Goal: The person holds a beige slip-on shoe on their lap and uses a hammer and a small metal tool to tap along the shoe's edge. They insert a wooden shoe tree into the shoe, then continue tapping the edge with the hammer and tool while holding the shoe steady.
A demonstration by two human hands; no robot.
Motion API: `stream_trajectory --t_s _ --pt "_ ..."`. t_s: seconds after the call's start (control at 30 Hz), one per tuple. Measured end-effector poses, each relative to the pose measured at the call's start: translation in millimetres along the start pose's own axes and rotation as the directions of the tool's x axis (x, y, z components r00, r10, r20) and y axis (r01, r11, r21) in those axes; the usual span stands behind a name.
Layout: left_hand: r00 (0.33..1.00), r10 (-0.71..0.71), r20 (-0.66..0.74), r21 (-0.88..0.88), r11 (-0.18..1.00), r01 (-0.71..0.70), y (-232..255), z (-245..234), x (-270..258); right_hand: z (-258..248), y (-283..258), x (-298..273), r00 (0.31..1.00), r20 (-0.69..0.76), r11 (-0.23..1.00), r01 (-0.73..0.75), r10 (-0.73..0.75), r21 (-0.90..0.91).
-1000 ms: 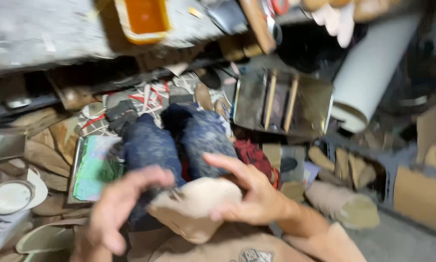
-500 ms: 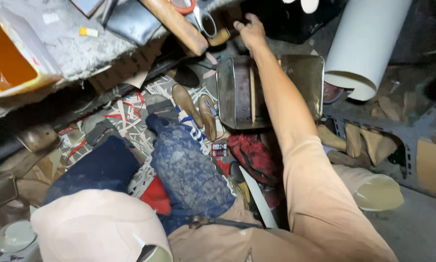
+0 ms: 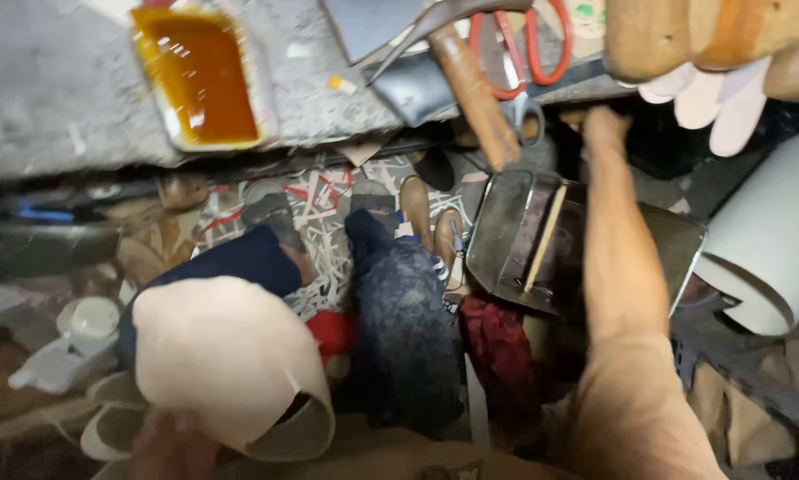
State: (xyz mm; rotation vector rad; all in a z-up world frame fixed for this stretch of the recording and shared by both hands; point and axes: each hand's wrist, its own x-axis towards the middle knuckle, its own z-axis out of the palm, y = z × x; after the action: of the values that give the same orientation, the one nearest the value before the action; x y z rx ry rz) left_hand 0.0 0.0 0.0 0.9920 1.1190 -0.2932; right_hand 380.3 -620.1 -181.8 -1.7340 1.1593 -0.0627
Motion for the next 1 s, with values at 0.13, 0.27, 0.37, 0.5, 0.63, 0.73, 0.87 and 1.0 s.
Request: stream_trajectory --t_s 0.13,0.27,0.37,0.5,0.63,0.73,0.87,1.0 --pt "0.87 0.352 0.345 -0.364 0.905 -0.222 -2 36 22 -105 8 -70 0.988 0.149 0.989 -0.047 0.027 0.138" --pt "0.773 0.387 0.503 -0.435 0.886 -0.161 3 51 8 -209 15 -214 0.925 0.374 0.998 0.049 -0.06 0.039" --pt "0.77 0.394 0.502 -0.46 0.876 -0.148 4 46 0 -230 31 -296 0.854 0.519 0.995 -0.028 -0.027 0.099" --pt "0.651 0.616 0.443 -0.623 0.734 -0.272 22 44 -29 -166 58 -351 0.615 0.788 0.831 -0.451 0.026 0.325" --pt "0.474 0.791 0.387 -0.72 0.58 -0.38 40 31 -55 -56 58 -371 0.383 0.896 0.86 -0.51 0.225 0.002" --pt "0.448 0.823 0.35 -0.742 0.535 -0.404 40 38 -77 -32 42 -363 0.481 0.871 0.982 0.091 0.102 -0.165" --pt "0.514 0.824 0.24 -0.748 0.494 -0.443 25 67 -78 -74 -28 -434 0.587 0.759 0.613 0.718 -0.281 -0.329" --pt "0.563 0.784 0.263 -0.745 0.536 -0.397 12 103 -73 -99 -14 -458 0.19 0.574 0.438 0.835 -0.797 0.333"
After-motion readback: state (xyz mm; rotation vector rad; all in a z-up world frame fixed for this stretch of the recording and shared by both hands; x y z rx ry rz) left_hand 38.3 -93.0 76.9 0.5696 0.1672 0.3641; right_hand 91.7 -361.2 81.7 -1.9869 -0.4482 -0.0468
